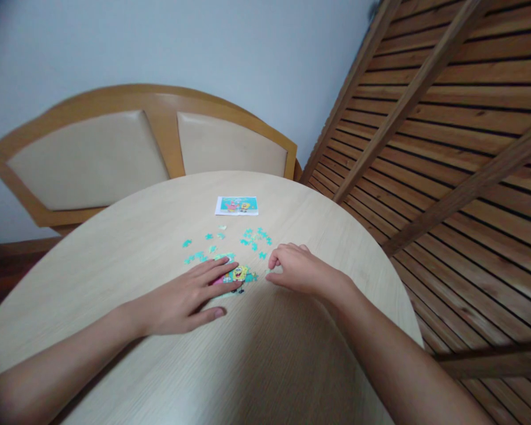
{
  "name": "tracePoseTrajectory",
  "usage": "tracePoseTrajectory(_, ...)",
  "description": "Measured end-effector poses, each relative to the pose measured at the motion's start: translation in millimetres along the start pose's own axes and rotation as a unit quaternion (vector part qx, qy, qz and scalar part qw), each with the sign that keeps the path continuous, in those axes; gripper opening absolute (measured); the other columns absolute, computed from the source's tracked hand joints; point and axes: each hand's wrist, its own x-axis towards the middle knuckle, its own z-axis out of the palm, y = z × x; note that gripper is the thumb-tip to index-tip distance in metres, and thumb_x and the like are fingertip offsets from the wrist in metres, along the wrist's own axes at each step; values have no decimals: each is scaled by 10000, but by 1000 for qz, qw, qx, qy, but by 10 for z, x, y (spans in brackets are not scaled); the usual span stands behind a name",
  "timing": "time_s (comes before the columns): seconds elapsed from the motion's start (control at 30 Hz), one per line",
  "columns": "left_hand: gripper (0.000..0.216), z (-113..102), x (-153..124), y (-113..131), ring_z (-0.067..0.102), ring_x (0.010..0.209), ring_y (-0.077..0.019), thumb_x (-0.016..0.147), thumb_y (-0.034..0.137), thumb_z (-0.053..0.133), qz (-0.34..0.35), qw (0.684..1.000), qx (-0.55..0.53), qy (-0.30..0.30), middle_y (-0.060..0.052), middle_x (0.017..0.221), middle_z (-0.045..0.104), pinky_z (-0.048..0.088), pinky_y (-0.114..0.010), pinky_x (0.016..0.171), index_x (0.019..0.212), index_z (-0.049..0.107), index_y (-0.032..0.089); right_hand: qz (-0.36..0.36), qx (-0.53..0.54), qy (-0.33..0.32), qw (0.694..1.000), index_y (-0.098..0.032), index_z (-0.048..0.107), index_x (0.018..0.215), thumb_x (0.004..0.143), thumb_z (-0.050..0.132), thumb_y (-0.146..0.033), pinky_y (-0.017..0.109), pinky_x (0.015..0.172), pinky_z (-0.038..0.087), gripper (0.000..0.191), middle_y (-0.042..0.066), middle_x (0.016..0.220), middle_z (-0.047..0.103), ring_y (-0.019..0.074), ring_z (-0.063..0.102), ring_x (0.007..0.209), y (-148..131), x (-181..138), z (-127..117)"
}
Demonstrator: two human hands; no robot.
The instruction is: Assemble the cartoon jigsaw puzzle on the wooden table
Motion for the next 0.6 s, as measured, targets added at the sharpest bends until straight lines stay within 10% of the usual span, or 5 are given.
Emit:
tracePoseTrajectory(0.27,570,7,-4,-2,336,1484,-386,1004,494,553,5,1000,-10,-3,-150,1612,368,330,-610,1178,1513,443,262,-34,103,-60,992,-190,661,878,833,642,-236,267,627,422,68,16,786,703,168,623,685,-184,7,-90)
tracePoseTrajectory(0.6,570,-32,-4,12,320,1493,-390,972,498,608,13,999,-28,-9,-134,1621,356,316,-603,1192,1483,488,277,-68,163,-59,983,-203,725,885,873,665,-275,248,627,436,93,3,779,720,157,640,698,-355,17,-29)
